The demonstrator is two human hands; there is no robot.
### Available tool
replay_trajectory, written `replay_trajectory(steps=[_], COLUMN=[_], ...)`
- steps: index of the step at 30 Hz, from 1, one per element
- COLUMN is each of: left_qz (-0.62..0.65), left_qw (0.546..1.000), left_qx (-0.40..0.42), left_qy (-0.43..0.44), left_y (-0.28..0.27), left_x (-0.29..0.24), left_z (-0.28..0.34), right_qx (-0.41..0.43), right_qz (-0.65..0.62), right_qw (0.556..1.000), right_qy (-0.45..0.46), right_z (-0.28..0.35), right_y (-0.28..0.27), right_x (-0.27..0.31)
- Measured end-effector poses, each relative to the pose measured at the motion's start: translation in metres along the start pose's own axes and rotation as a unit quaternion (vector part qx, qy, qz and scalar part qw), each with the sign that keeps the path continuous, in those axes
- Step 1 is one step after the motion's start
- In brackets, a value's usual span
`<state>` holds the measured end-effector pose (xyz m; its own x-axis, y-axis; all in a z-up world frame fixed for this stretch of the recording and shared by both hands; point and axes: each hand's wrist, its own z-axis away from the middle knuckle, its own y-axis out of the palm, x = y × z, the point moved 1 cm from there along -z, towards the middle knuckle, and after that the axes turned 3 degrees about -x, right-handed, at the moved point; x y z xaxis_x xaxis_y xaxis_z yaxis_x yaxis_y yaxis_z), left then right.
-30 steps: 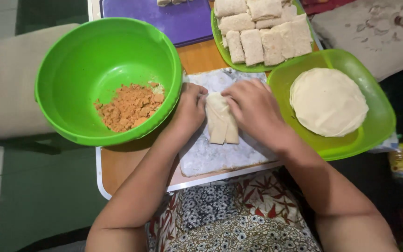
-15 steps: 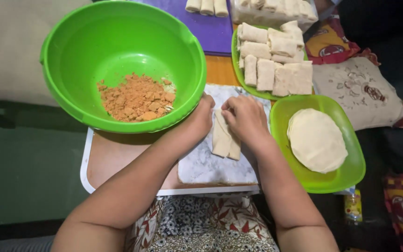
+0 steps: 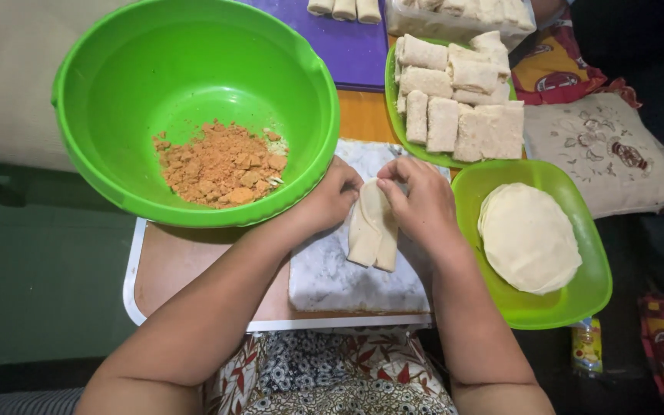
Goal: Manually filling and rolling pastry wrappers with a meat or fish floss filling.
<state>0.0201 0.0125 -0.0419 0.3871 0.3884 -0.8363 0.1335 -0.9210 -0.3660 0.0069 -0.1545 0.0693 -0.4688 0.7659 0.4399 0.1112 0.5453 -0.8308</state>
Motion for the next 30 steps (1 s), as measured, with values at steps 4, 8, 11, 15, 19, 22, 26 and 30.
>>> replay_trajectory(steps=[4, 8, 11, 15, 19, 22, 26, 30], left_qz=[0.021, 0.021, -0.001, 0.018, -0.005, -0.021, -0.029, -0.017], left_qw=[0.999, 1.0, 1.0, 1.0, 1.0, 0.999, 0.997, 0.999], left_qx=[0.034, 0.01, 0.001, -0.006, -0.022, -0.01, 0.0, -0.001], left_qy=[-0.028, -0.012, -0.003, -0.015, -0.017, -0.046, -0.07, -0.045], left_y=[0.003, 0.005, 0.009, 0.015, 0.012, 0.006, 0.006, 0.014], left_x=[0.011, 0.018, 0.023, 0.027, 0.021, 0.008, 0.004, 0.021], left_z=[0.001, 0.003, 0.004, 0.005, 0.003, 0.0, -0.002, 0.002], right_qx=[0.003, -0.031, -0.04, -0.012, 0.002, 0.007, 0.009, 0.007], right_qz=[0.035, 0.061, 0.005, -0.079, -0.069, -0.037, -0.009, -0.022], right_qw=[0.999, 0.996, 0.997, 0.997, 0.998, 0.999, 1.0, 1.0], right_qy=[-0.006, -0.065, -0.059, -0.004, 0.013, 0.018, 0.016, 0.015], right_z=[0.002, 0.004, 0.001, 0.002, 0.0, -0.002, 0.0, -0.001], right_y=[0.002, 0.006, 0.007, 0.016, 0.021, 0.024, 0.033, 0.033], right_x=[0.0, -0.003, -0.004, -0.004, 0.005, 0.01, 0.008, 0.005])
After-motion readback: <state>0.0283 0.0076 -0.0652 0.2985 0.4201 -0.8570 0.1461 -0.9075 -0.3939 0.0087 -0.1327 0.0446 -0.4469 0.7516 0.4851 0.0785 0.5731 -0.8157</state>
